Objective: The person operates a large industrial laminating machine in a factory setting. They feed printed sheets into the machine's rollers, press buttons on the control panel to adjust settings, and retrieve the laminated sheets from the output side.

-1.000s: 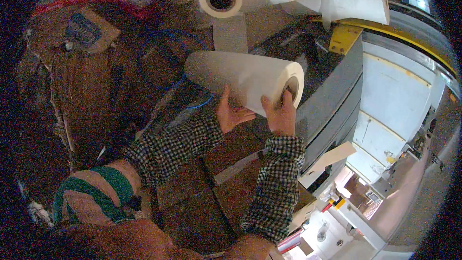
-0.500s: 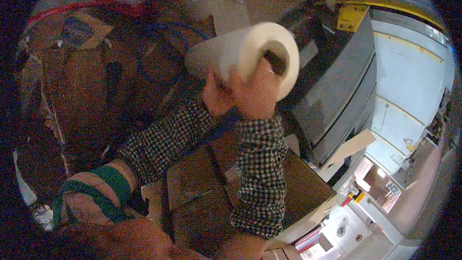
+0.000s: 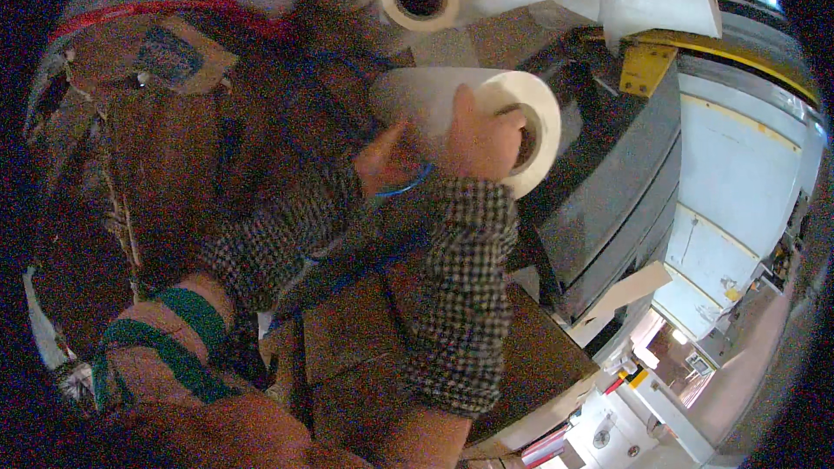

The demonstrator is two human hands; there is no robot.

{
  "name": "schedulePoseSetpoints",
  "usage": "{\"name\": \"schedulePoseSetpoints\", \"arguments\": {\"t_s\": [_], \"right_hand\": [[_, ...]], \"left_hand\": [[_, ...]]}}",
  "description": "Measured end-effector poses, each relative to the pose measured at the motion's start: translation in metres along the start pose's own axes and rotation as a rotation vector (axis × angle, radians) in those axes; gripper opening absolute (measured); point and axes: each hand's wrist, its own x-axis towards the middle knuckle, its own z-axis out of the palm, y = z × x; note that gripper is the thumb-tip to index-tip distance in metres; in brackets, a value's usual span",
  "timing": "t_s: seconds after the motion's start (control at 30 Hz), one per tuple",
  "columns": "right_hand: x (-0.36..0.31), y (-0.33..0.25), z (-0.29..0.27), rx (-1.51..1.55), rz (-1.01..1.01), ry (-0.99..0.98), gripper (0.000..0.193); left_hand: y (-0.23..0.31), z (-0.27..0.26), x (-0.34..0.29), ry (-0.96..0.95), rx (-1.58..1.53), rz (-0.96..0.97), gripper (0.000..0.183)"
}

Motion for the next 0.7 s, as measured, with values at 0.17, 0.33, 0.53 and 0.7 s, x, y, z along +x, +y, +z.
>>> {"name": "schedulePoseSetpoints", "arguments": {"t_s": [0.17, 0.33, 0.53, 0.7], "right_hand": [[0.050, 0.005, -0.002, -0.053, -0.229, -0.117, 0.070], [0.053, 0.046, 0.001, -0.121, -0.506, -0.041, 0.070], [-0.016, 0.023, 0.000, -0.153, -0.360, -0.112, 0.076], [-0.008, -0.006, 0.011, -0.176, -0.020, -0.042, 0.072]], "left_hand": [[-0.098, -0.063, -0.079, 0.074, 0.281, -0.258, 0.058], [-0.129, -0.096, -0.118, 0.221, 0.229, -0.394, 0.048], [-0.212, -0.200, -0.091, 0.035, -0.252, -0.497, 0.033], [-0.198, -0.183, -0.104, -0.154, -0.415, -0.516, 0.023]]}}
